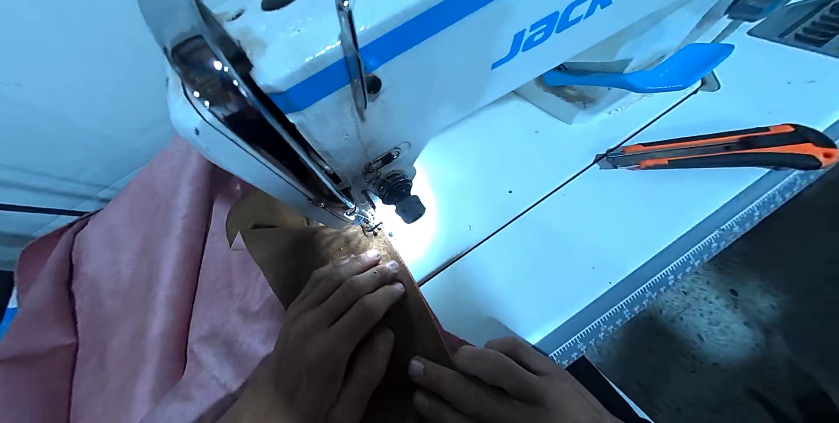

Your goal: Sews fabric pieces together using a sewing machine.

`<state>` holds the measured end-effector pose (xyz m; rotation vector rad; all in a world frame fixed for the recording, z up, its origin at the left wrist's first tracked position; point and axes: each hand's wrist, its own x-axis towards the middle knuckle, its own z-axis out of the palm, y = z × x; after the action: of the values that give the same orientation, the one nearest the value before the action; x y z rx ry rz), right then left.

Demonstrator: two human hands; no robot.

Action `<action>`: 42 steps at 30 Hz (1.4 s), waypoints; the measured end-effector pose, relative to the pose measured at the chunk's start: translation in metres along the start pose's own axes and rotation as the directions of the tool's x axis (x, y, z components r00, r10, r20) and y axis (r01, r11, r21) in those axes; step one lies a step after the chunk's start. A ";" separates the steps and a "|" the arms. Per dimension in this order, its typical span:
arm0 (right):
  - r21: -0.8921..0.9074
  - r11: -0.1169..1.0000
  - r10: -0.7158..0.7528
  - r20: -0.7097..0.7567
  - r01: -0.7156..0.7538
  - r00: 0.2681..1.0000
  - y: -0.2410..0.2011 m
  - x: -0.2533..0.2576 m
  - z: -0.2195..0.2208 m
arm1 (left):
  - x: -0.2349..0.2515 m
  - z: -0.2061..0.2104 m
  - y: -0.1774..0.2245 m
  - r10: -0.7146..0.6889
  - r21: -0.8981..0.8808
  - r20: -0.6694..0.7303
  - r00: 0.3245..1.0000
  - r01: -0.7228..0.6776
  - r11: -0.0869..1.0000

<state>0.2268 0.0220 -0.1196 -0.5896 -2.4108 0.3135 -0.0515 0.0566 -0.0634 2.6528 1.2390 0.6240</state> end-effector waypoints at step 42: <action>0.035 0.997 -0.066 -0.073 0.069 0.995 0.009 -0.007 0.004 | -0.006 0.008 0.005 0.074 0.070 0.109 0.991 -0.082 0.994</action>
<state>0.2323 0.0263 -0.1292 -0.4934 -2.3448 0.3030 -0.0479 0.0492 -0.0713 2.7664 1.1566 0.4484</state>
